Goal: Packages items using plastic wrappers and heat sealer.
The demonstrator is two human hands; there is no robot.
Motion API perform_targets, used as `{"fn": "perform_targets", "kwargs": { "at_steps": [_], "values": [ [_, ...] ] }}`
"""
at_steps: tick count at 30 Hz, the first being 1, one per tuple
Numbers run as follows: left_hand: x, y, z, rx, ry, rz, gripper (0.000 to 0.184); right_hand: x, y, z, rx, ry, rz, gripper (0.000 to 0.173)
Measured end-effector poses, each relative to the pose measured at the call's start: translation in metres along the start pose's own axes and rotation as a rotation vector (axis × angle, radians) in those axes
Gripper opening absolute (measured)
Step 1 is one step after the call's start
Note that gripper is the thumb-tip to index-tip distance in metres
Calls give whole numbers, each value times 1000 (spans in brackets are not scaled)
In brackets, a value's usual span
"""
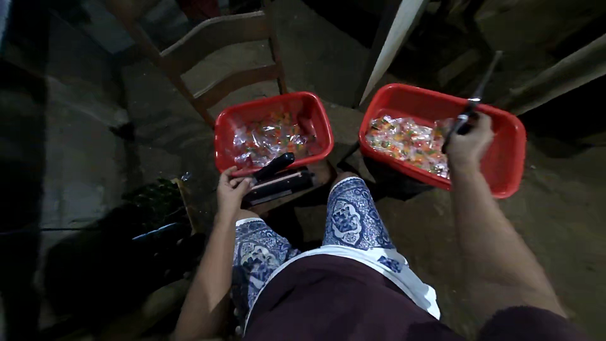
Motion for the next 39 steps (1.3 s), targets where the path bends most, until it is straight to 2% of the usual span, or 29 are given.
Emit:
{"fn": "perform_targets", "kwargs": {
  "at_steps": [3,5,8,10,16,21,25,30,34,39],
  "values": [
    [21,5,16,-16,-75,19,69,10,-28,18,9,-95,-108,66],
    [38,3,21,35,-85,12,65,5,-22,9,50,-85,-143,65],
    [74,5,28,210,-51,5,39,-11,-8,-40,80,109,-144,62],
    [103,13,31,307,-36,24,29,-28,8,-82,61,284,-154,62],
    [174,53,38,589,29,135,27,-67,47,-179,-106,674,-35,58],
    [199,64,28,844,147,173,36,-60,85,-210,-344,743,146,43],
    [193,52,26,834,75,162,39,-37,109,-244,-598,794,239,36],
    [143,22,14,517,-85,-20,35,-13,134,-306,-739,798,265,24],
    [100,8,2,316,-239,-247,24,-1,150,-351,-788,785,209,32],
    [81,13,-5,331,-268,-322,22,-8,148,-388,-806,870,130,41]
  ]
}}
Point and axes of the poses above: each hand's wrist, its own x-axis towards the middle knuckle, its own z-axis out of the back of the hand, y = z × x, the point moved 9 cm from there along x, towards the middle knuckle, and after that the axes turned 8 degrees about y, right-handed, at the moved point
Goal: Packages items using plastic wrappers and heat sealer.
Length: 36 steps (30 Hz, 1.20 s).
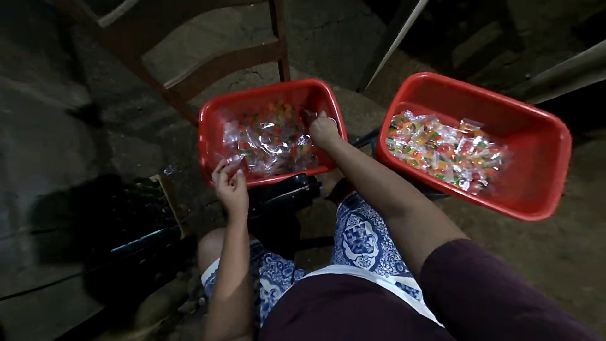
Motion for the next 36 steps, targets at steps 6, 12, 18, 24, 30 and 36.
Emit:
{"fn": "perform_targets", "kwargs": {
  "at_steps": [6,12,18,24,30,36],
  "values": [
    [8,10,13,-52,17,-23,21,7,-9,-5,77,79,-4,57],
    [19,37,53,-314,-130,169,30,-55,25,72,184,-40,228,45],
    [14,35,-4,-528,349,401,47,-89,178,28,283,357,606,40],
    [30,36,-3,-635,258,524,54,-92,239,-2,159,424,874,37],
    [75,37,27,385,430,386,78,-48,142,74,260,87,808,32],
    [72,48,-5,859,560,330,75,-44,-13,47,116,1,475,16]
  ]
}}
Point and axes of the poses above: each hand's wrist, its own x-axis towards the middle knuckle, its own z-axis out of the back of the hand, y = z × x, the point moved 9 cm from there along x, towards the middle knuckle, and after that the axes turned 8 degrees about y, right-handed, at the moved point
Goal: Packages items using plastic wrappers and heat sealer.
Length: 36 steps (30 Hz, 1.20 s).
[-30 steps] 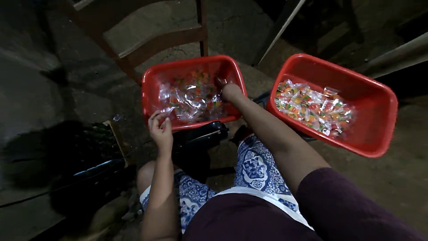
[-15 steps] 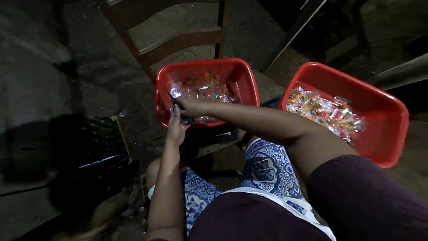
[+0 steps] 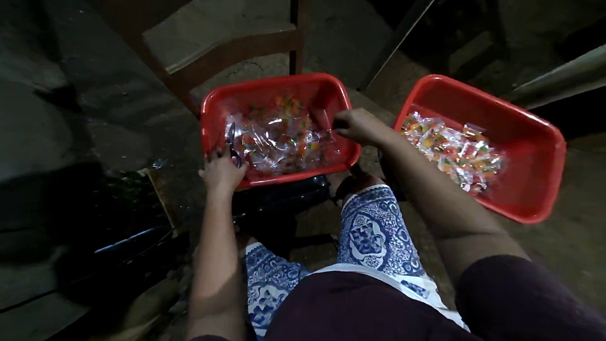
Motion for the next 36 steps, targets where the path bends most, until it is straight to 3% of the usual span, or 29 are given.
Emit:
{"fn": "perform_targets", "kwargs": {
  "at_steps": [7,12,19,23,27,31,33,36],
  "values": [
    [18,-14,-32,134,70,-6,73,-24,-20,-65,-125,6,-71,21],
    [25,-13,-45,200,149,40,80,-6,-12,-65,-325,-40,-120,22],
    [26,-14,-51,286,243,50,91,28,-21,-83,-399,77,-126,20],
    [25,-13,-50,249,218,41,82,28,-20,-69,-391,59,-158,21],
    [11,-22,-23,59,-36,-85,59,19,-22,-34,-246,34,-138,21],
    [-37,-59,23,-351,-234,-440,36,-19,20,14,58,40,74,20],
    [-63,-76,30,-635,-206,-549,32,-47,57,39,149,61,142,19],
    [-91,-100,6,-1004,40,-570,34,-82,107,67,215,32,265,14]
  ]
}}
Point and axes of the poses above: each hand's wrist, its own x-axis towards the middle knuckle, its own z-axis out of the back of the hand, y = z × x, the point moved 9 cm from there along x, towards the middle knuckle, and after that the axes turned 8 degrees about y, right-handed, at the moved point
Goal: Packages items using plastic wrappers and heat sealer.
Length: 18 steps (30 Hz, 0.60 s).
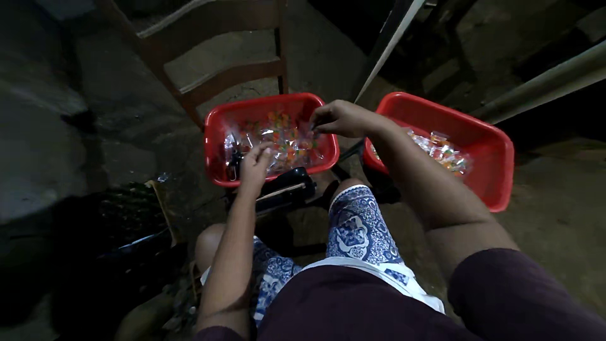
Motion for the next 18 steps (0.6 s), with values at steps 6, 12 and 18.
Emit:
{"fn": "perform_targets", "kwargs": {
  "at_steps": [6,12,18],
  "values": [
    [-54,-48,-42,-498,41,-131,28,-26,87,-4,89,37,155,9],
    [-109,-72,-33,-509,-119,-108,13,-55,93,-35,538,-158,279,15],
    [-152,-82,-36,-433,-140,-122,12,-99,79,-93,717,-364,333,2]
  ]
}}
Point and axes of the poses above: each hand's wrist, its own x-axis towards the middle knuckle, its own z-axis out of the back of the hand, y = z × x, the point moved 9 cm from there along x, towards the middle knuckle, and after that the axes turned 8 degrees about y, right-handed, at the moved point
